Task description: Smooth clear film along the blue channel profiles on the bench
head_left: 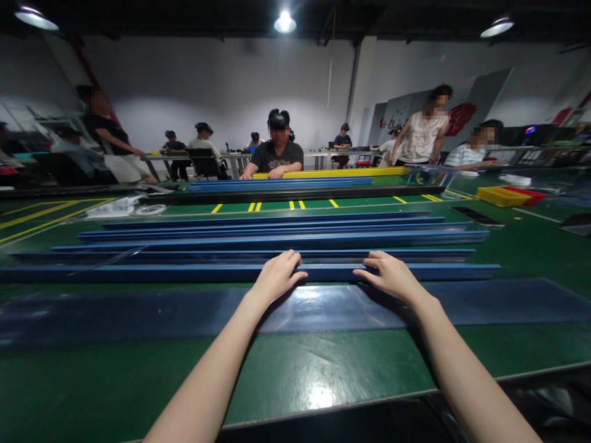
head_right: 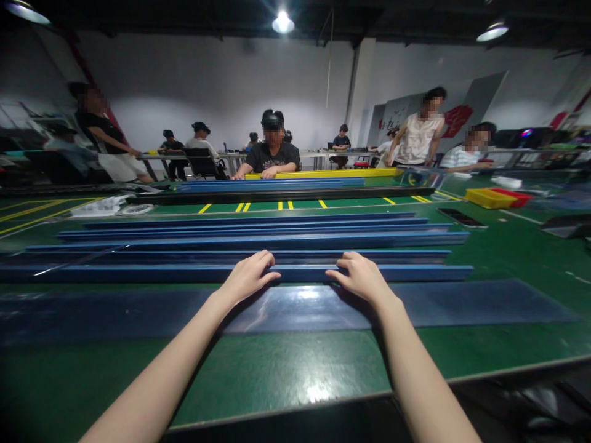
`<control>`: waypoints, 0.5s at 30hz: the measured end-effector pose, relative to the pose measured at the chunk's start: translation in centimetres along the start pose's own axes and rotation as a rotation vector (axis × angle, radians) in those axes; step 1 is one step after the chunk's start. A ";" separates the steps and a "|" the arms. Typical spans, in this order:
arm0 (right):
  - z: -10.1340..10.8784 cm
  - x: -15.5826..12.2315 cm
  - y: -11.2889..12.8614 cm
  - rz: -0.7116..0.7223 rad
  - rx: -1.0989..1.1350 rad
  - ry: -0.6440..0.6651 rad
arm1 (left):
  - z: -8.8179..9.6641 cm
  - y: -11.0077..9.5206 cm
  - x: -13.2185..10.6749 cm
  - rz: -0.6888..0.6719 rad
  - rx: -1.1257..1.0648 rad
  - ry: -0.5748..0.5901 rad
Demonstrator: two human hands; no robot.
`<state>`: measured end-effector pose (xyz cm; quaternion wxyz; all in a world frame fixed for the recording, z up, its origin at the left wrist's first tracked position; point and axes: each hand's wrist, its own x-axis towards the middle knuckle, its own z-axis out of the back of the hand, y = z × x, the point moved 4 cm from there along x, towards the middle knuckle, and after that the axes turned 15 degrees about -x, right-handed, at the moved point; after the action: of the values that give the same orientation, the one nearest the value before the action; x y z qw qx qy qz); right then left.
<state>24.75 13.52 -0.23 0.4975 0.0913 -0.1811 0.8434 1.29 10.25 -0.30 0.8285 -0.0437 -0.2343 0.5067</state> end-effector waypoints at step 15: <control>0.0 0.0 0.0 -0.001 -0.016 0.006 | 0.2 0.2 0.1 0.046 -0.088 -0.048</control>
<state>24.76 13.50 -0.27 0.4991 0.0846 -0.1862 0.8421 1.03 10.37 -0.15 0.8082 -0.0734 -0.2750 0.5156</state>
